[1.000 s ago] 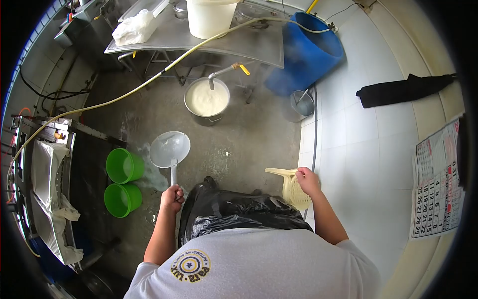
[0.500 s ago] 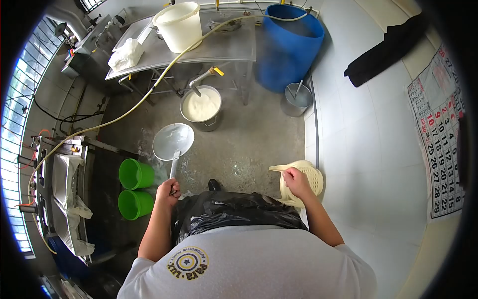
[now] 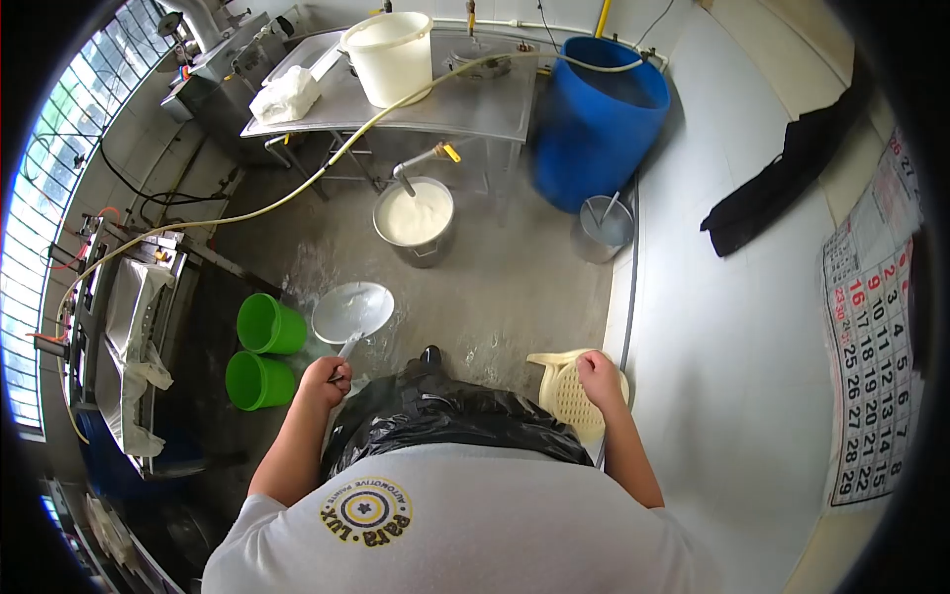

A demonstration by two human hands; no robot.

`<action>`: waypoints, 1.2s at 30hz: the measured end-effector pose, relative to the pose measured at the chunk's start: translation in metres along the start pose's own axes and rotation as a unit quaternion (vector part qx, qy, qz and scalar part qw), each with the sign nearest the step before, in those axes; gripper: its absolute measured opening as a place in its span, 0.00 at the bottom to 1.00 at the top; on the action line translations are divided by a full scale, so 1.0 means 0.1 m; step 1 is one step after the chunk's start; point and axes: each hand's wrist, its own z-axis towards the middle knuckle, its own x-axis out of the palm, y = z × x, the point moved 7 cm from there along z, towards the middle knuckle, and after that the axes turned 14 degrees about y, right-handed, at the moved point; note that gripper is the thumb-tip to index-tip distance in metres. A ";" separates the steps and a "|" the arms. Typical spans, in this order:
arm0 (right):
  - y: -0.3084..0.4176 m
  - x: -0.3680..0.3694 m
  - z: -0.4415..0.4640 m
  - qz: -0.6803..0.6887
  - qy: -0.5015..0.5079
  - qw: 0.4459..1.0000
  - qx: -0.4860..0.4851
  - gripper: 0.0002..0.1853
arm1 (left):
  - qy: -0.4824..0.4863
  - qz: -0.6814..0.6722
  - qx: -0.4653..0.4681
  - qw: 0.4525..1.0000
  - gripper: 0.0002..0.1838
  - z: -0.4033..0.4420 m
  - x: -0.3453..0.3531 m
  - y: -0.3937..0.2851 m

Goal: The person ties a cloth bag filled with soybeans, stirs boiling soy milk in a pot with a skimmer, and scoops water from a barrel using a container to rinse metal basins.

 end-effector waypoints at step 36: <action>3.28 2.05 5.16 -0.429 0.270 0.862 -0.009 0.35 | 0.069 0.144 -0.050 0.986 0.12 2.17 0.87 -2.21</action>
